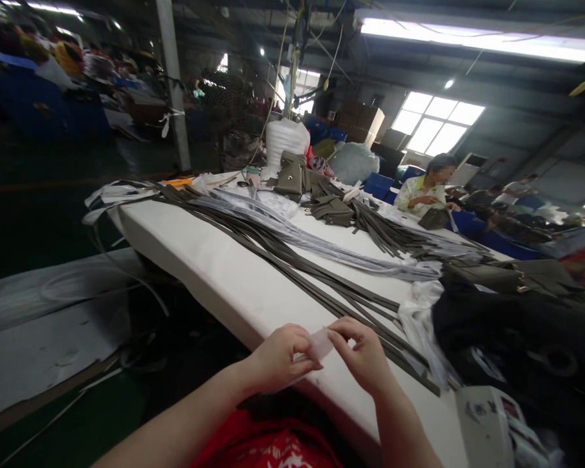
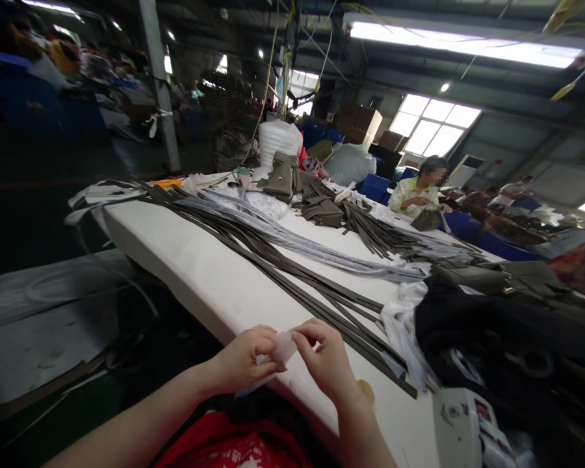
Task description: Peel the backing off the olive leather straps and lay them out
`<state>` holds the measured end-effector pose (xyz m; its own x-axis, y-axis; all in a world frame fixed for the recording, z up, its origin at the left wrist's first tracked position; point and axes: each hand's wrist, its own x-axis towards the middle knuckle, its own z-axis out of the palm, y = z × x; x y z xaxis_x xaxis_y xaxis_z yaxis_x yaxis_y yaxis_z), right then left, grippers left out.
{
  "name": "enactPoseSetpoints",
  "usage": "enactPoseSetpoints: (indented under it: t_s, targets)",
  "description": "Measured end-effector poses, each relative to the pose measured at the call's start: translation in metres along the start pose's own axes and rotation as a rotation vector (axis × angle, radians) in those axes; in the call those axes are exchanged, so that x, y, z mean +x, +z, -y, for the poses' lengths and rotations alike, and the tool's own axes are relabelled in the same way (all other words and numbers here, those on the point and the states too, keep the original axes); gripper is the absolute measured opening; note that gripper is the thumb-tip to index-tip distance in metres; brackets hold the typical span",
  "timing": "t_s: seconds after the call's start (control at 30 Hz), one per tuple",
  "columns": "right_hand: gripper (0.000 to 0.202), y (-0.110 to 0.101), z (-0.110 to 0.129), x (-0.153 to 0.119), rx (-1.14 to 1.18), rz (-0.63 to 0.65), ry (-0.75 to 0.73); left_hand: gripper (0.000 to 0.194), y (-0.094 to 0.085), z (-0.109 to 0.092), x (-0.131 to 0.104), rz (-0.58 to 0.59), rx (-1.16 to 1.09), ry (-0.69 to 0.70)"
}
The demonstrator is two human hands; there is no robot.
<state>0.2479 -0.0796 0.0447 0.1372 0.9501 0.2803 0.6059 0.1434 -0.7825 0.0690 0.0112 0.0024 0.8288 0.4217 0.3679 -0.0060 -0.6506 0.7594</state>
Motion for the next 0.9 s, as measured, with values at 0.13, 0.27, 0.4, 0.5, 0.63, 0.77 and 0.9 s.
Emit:
enactPoseSetpoints:
  t_s: [0.13, 0.27, 0.4, 0.5, 0.63, 0.77, 0.9]
  targets:
    - [0.023, 0.008, 0.001, 0.002, 0.002, 0.039, 0.039, 0.015, 0.004, 0.000, -0.008, 0.116, -0.063, -0.086]
    - [0.030, 0.010, 0.003, 0.001, 0.086, 0.020, 0.039, 0.015, 0.004, 0.000, -0.012, 0.141, -0.132, -0.168]
    - [0.030, 0.008, 0.004, 0.001, 0.132, 0.082, 0.044, 0.016, 0.002, 0.005, -0.012, 0.113, -0.102, -0.148]
    - [0.021, 0.008, 0.003, 0.002, 0.071, 0.136, 0.081, 0.016, 0.001, 0.010, -0.013, 0.113, -0.052, -0.099]
    - [0.021, 0.011, -0.004, 0.003, 0.021, 0.161, 0.092, 0.011, 0.001, 0.013, -0.015, 0.141, -0.004, -0.039]
    - [0.021, 0.013, -0.011, 0.004, 0.016, 0.178, 0.101, 0.008, 0.002, 0.011, -0.017, 0.203, -0.009, 0.005]
    - [0.019, 0.016, -0.013, 0.003, -0.007, 0.162, 0.111, 0.013, 0.003, 0.006, -0.017, 0.212, -0.023, -0.046]
